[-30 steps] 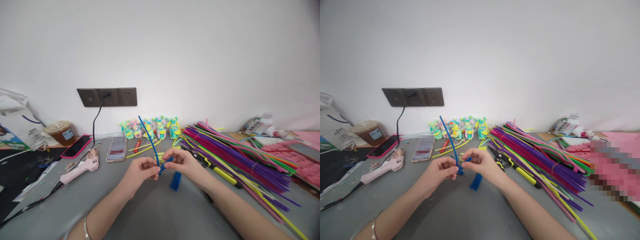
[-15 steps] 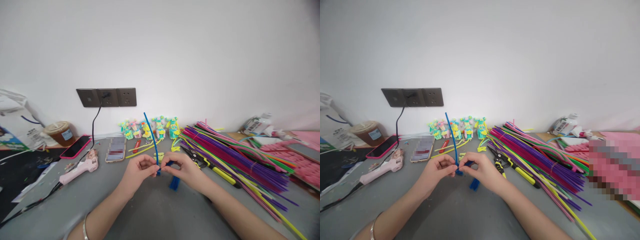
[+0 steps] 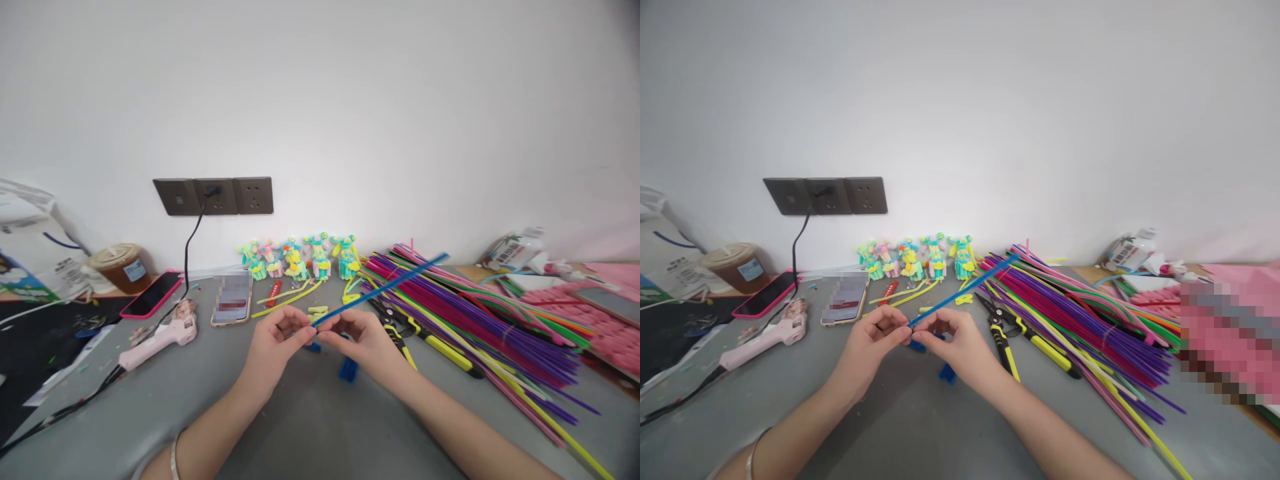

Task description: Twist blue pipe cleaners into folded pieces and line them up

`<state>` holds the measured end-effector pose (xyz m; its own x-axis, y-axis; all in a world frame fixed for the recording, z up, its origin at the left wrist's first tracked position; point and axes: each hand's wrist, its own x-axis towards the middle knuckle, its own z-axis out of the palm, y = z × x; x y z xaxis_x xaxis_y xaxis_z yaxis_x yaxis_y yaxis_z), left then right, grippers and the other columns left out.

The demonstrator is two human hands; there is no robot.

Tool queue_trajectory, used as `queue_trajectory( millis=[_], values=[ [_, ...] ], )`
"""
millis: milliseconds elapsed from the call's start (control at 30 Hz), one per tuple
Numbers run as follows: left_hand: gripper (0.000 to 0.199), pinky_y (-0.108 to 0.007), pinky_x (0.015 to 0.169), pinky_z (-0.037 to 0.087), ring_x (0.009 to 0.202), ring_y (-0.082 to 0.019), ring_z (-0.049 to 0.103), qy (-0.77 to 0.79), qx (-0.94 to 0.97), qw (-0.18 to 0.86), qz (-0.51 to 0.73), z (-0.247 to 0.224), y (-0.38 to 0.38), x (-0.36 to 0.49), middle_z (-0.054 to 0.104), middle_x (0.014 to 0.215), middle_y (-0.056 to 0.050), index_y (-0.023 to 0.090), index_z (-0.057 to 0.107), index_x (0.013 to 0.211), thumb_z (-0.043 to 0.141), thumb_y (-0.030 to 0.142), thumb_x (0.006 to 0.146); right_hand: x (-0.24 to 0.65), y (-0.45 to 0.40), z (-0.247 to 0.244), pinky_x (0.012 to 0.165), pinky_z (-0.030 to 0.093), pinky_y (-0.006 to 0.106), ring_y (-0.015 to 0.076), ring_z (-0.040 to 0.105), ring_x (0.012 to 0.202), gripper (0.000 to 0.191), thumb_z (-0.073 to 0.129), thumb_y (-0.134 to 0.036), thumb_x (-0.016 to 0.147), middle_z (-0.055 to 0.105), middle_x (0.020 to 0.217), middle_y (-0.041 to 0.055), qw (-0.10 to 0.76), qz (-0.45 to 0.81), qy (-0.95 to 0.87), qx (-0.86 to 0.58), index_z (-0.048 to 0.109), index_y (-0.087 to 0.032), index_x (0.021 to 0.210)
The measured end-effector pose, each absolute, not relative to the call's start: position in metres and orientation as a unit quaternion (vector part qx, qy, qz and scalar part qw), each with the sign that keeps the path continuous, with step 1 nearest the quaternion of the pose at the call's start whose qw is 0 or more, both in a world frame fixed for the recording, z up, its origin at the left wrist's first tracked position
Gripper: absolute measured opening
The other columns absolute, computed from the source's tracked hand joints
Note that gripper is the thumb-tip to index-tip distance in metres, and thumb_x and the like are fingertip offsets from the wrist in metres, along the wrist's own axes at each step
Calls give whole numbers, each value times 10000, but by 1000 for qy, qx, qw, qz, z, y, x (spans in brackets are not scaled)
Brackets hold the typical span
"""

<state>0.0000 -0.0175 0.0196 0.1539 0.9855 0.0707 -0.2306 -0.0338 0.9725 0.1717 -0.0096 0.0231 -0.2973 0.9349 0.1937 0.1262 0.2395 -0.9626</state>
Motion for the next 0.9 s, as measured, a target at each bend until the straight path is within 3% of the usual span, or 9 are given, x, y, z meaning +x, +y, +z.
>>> queue_trajectory(
  millis=[133, 267, 333, 500, 667, 900],
  values=[
    [202, -191, 628, 463, 639, -99, 579, 406, 497, 575, 508, 23, -16, -2, 638, 707, 18, 169, 604, 762, 774, 258, 699, 177, -7, 21, 627, 493, 273, 170, 628, 693, 219, 661, -386, 810, 691, 773, 47, 414, 457, -684, -389, 665, -167, 816],
    [233, -187, 606, 433, 629, -104, 573, 427, 509, 571, 482, 21, -13, -4, 633, 675, 15, 161, 597, 734, 792, 268, 669, 183, -4, 21, 797, 506, 334, 215, 628, 930, 226, 646, -333, 836, 661, 1043, 87, 444, 405, -712, -362, 635, -191, 1012],
    [248, -186, 599, 431, 616, -102, 572, 434, 507, 576, 472, 21, -12, -4, 634, 662, 14, 154, 599, 719, 806, 272, 649, 183, -4, 22, 825, 492, 339, 214, 622, 934, 167, 644, -310, 845, 661, 982, 72, 455, 386, -720, -353, 642, -193, 964],
    [317, -188, 604, 472, 589, -92, 589, 434, 454, 615, 476, 22, -11, -3, 623, 611, 30, 151, 573, 662, 842, 305, 600, 181, -7, 26, 697, 491, 298, 181, 626, 740, 88, 668, -261, 833, 662, 756, 35, 494, 327, -713, -375, 665, -186, 786],
    [362, -239, 704, 549, 621, -108, 650, 427, 373, 655, 499, 26, -11, -4, 656, 641, 16, 138, 580, 649, 878, 319, 552, 182, -8, 28, 662, 496, 316, 190, 647, 699, 99, 668, -232, 838, 703, 740, 56, 516, 238, -760, -315, 663, -199, 745],
    [349, -229, 701, 567, 613, -112, 663, 409, 332, 673, 519, 28, -13, -4, 641, 586, 25, 130, 600, 633, 896, 284, 530, 182, -9, 33, 750, 503, 351, 195, 663, 749, 144, 666, -270, 853, 721, 788, 68, 482, 213, -797, -295, 685, -212, 722]
  ],
)
